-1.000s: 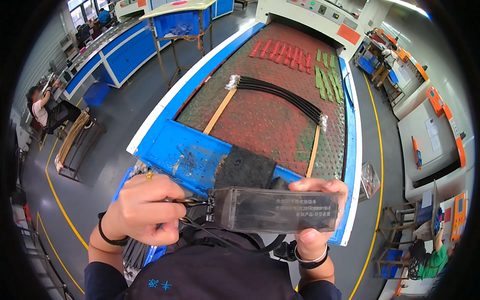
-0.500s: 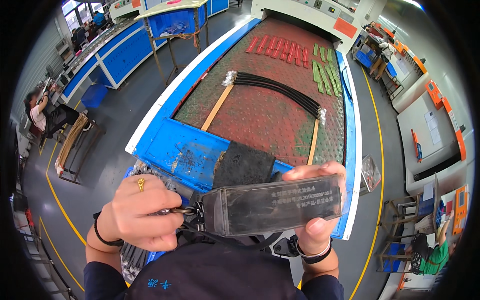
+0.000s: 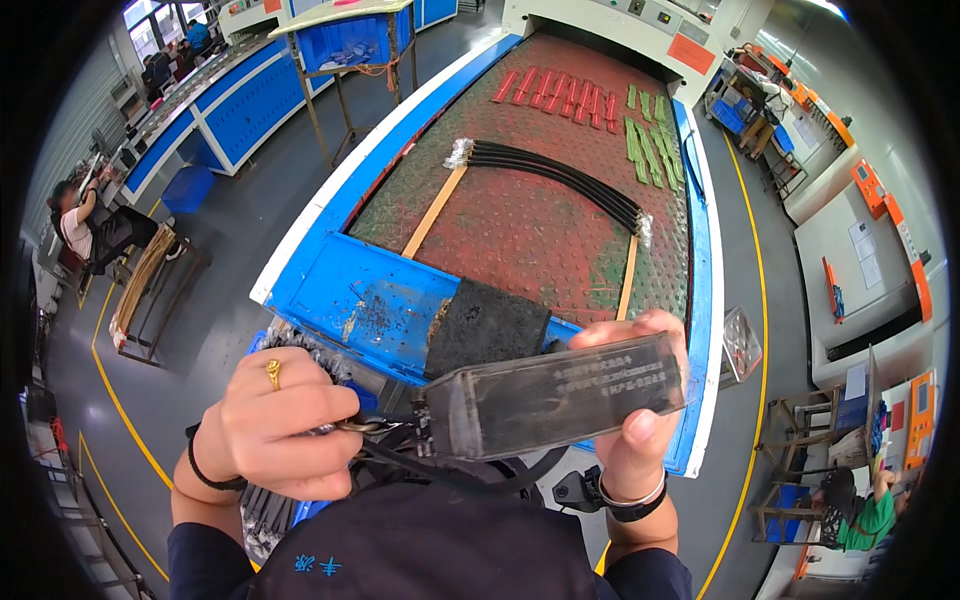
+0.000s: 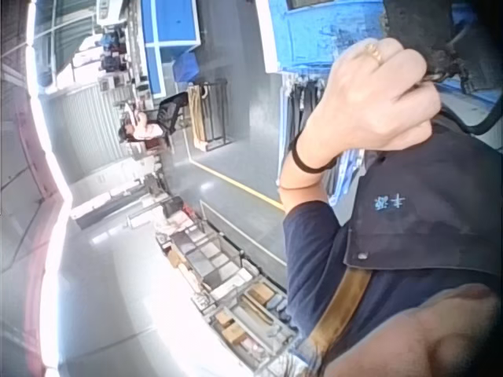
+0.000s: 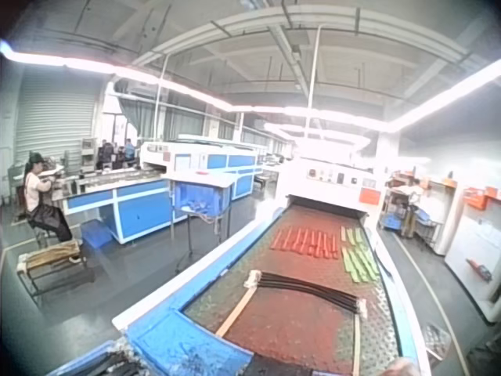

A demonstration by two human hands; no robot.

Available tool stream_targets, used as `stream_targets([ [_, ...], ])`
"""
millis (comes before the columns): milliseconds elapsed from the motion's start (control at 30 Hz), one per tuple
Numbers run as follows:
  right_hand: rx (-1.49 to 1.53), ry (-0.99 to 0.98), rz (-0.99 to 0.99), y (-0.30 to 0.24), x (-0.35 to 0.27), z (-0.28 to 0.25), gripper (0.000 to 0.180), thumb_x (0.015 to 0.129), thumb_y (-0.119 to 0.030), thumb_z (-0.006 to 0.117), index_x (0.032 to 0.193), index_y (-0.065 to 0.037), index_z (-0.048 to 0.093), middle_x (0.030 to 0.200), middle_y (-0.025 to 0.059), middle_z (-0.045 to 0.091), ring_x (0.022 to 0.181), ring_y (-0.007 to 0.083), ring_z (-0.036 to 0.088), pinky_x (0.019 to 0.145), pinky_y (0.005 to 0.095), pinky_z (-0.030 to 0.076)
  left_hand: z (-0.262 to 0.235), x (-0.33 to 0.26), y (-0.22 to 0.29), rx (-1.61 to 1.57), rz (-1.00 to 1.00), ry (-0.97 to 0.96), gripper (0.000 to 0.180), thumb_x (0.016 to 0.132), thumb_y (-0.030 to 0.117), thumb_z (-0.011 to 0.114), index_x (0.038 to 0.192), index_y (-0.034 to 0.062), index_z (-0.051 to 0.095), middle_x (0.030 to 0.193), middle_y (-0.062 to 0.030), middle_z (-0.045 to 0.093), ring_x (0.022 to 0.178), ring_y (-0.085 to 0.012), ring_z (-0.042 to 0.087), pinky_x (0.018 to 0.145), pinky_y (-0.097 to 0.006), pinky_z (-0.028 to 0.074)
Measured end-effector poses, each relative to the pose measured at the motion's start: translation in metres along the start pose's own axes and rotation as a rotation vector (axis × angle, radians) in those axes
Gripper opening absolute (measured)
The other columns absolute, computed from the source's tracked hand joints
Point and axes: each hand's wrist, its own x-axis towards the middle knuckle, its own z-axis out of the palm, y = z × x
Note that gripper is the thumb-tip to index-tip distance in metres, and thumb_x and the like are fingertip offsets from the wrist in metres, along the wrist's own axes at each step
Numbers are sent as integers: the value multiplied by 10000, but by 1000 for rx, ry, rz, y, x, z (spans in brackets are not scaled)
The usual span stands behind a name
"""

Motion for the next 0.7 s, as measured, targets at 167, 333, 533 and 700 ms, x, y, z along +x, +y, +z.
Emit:
stream_targets([
  [167, 336, -56, -174, 11, 6, -34, 627, 844, -357, 546, 1323, -41, 293, 1225, 162, 451, 1109, 263, 493, 897, 387, 463, 1, -4, 4, -3, -36, 88, 126, 556, 87, 622, 600, 67, 506, 708, -42, 500, 505, -140, 421, 430, -243, 333],
  [333, 539, -8, -216, 15, 13, -70, 566, 904, -310, 503, 1343, -26, 287, 1338, 176, 377, 1206, 278, 430, 1003, 387, 388, 0, -9, 4, -12, -51, 140, 123, 538, 80, 627, 586, 76, 514, 714, -46, 524, 500, -141, 415, 417, -242, 327],
  [533, 157, 168, -251, 52, 18, -74, 576, 899, -311, 519, 1329, 2, 296, 1254, 154, 464, 1181, 249, 451, 995, 376, 388, 0, -23, -1, 43, -153, 165, 117, 521, 77, 617, 619, 56, 556, 721, -55, 542, 507, -164, 469, 434, -261, 375],
  [700, -239, 254, 7, 120, 14, -79, 516, 803, -126, 646, 1243, -64, 384, 1128, 105, 530, 1020, 174, 513, 899, 311, 412, -4, -68, -2, -120, -725, 453, 150, 701, 151, 578, 753, 18, 533, 749, -109, 526, 569, -158, 494, 489, -252, 391],
])
